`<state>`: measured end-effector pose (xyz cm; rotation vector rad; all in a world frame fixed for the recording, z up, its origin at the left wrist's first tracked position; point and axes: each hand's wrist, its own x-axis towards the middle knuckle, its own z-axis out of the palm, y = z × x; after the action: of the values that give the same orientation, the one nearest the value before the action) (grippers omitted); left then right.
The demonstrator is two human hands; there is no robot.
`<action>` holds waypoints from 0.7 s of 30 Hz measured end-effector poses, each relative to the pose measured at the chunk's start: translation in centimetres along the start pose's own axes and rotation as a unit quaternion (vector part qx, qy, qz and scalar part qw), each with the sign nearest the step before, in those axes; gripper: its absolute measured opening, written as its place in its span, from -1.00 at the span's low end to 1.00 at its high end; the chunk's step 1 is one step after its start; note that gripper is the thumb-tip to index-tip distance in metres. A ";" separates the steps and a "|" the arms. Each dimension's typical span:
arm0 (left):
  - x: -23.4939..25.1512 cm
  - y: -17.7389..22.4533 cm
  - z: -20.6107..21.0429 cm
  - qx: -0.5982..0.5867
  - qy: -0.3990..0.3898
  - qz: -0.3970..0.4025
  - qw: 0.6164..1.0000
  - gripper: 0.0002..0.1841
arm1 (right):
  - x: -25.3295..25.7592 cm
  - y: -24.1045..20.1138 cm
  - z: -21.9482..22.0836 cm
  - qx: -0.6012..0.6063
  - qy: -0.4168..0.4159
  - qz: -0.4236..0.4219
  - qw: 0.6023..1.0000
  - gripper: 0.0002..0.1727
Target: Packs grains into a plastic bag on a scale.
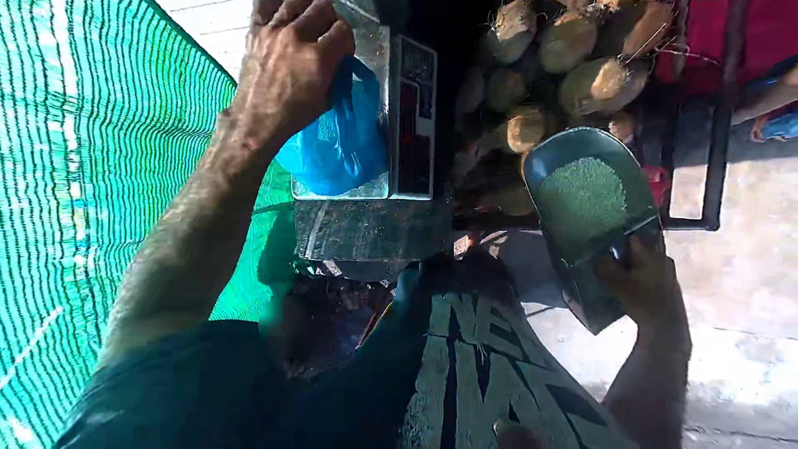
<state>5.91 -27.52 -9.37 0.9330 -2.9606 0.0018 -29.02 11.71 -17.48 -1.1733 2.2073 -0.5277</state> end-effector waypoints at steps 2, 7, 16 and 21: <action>0.3 -0.3 0.1 -0.013 0.065 -0.103 0.992 -0.75 | -2.2 0.8 -0.1 0.003 0.011 0.037 0.999 -0.47; 0.5 -0.2 -0.3 -0.042 0.230 -0.267 0.935 -0.77 | -6.0 3.4 -0.8 0.028 0.051 0.080 0.995 -0.56; -0.9 9.3 -7.9 -0.232 0.391 -0.275 0.847 -0.72 | -9.5 15.5 -3.7 0.104 0.082 0.087 0.987 -0.51; 8.3 24.8 -14.8 -0.316 0.303 -0.011 0.899 -0.79 | -13.0 25.5 -7.9 0.160 0.090 0.075 0.980 -0.52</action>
<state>-14.62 -11.79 5.95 0.6950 -2.1455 -0.5308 -44.03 36.90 -22.41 -0.8123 2.2304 -0.9158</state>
